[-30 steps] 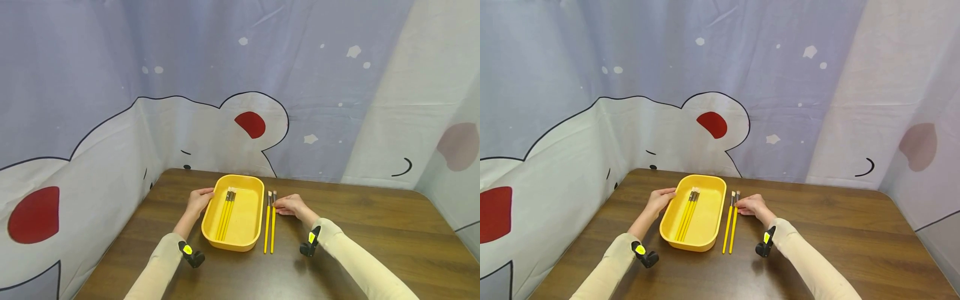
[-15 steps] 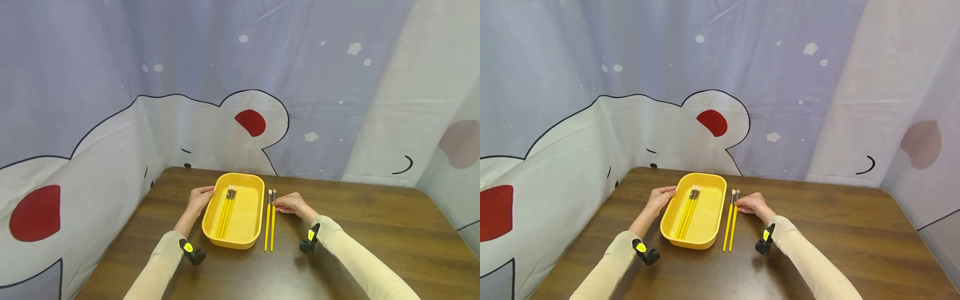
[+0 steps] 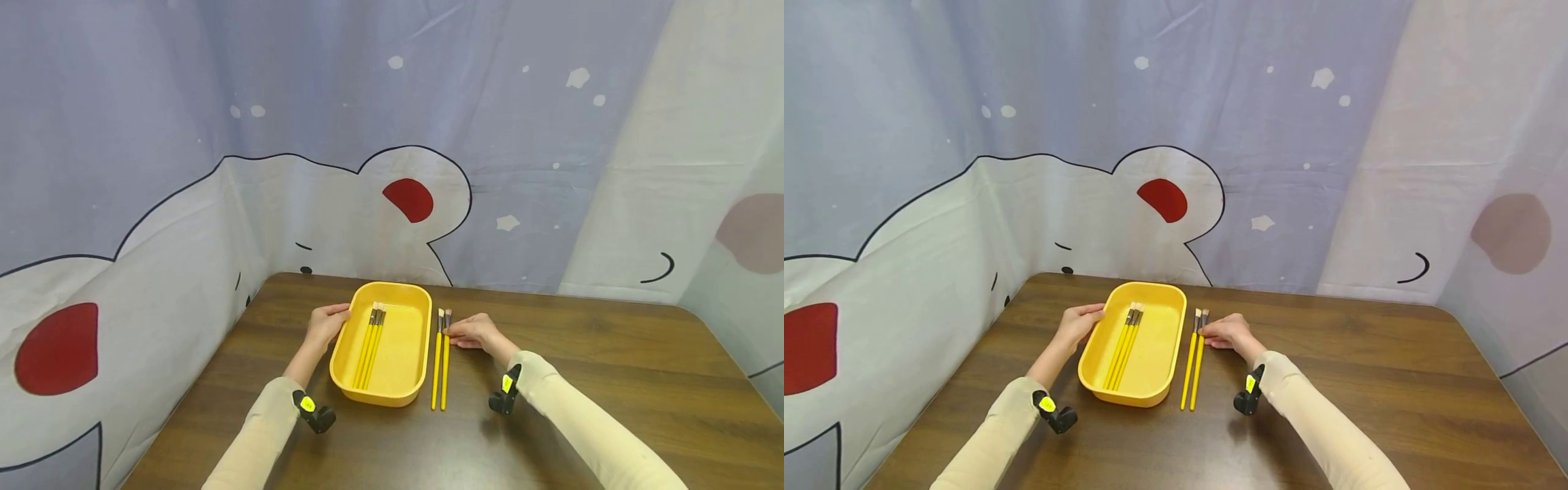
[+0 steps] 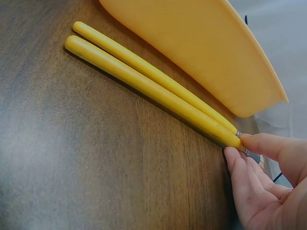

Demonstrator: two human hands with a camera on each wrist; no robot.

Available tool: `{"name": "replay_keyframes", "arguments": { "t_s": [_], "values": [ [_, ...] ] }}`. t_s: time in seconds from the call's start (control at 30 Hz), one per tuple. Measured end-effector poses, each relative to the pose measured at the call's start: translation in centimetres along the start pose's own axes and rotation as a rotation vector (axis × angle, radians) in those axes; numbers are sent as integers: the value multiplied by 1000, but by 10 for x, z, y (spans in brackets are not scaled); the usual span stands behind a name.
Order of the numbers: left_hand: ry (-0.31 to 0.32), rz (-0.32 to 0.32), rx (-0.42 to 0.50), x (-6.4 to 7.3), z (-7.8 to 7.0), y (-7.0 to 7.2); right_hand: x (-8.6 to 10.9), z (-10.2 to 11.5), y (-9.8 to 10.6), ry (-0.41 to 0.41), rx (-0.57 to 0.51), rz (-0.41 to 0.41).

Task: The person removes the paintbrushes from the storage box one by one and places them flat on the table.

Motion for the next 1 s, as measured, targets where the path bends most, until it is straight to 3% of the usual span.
{"name": "replay_keyframes", "arguments": {
  "t_s": [1.0],
  "values": [
    [1,12,-3,-2,2,0,6,9,-3,10,-29,32]
  ]
}}
Point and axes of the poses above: each hand's wrist, its own x-axis away from the middle knuckle, its own y-axis out of the back of the hand, z = x × y, the point moved 9 cm from there along -x, towards the middle knuckle, and after that the axes turned 9 degrees about z, right-handed, at the moved point
